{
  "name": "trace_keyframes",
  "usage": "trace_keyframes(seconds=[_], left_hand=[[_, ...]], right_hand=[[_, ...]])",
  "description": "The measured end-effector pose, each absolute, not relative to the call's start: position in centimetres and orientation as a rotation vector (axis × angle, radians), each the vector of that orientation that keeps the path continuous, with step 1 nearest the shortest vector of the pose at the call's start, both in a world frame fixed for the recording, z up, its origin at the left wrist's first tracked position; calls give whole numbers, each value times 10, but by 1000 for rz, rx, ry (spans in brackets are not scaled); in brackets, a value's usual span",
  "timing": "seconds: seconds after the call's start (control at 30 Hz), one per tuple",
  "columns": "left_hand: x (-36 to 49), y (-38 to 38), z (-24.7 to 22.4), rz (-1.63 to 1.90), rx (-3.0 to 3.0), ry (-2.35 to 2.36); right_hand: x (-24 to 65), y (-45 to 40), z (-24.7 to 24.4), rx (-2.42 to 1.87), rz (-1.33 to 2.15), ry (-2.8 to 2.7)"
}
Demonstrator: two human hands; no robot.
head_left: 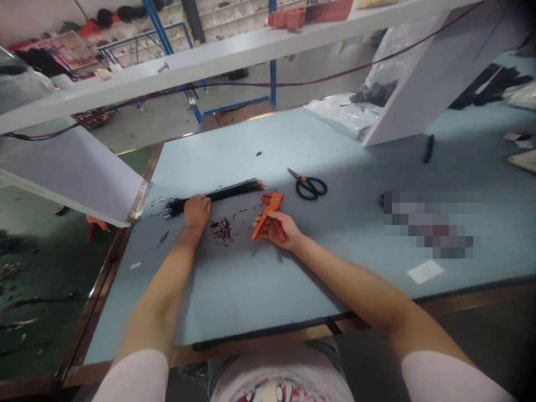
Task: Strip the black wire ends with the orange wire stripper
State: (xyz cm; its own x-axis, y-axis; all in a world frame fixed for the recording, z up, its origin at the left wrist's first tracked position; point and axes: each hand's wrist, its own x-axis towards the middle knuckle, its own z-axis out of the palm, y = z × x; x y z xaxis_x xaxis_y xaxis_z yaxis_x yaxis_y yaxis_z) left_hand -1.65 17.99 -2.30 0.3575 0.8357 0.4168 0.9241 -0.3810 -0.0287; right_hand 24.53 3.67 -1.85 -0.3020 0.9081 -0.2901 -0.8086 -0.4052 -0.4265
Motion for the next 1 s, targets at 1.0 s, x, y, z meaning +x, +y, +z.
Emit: trace_keyframes(seconds=[1.0], left_hand=[[-111,137,22,-2037,-1474,-1683]], right_hand=[[245,33,-14,-872,1828,-374]])
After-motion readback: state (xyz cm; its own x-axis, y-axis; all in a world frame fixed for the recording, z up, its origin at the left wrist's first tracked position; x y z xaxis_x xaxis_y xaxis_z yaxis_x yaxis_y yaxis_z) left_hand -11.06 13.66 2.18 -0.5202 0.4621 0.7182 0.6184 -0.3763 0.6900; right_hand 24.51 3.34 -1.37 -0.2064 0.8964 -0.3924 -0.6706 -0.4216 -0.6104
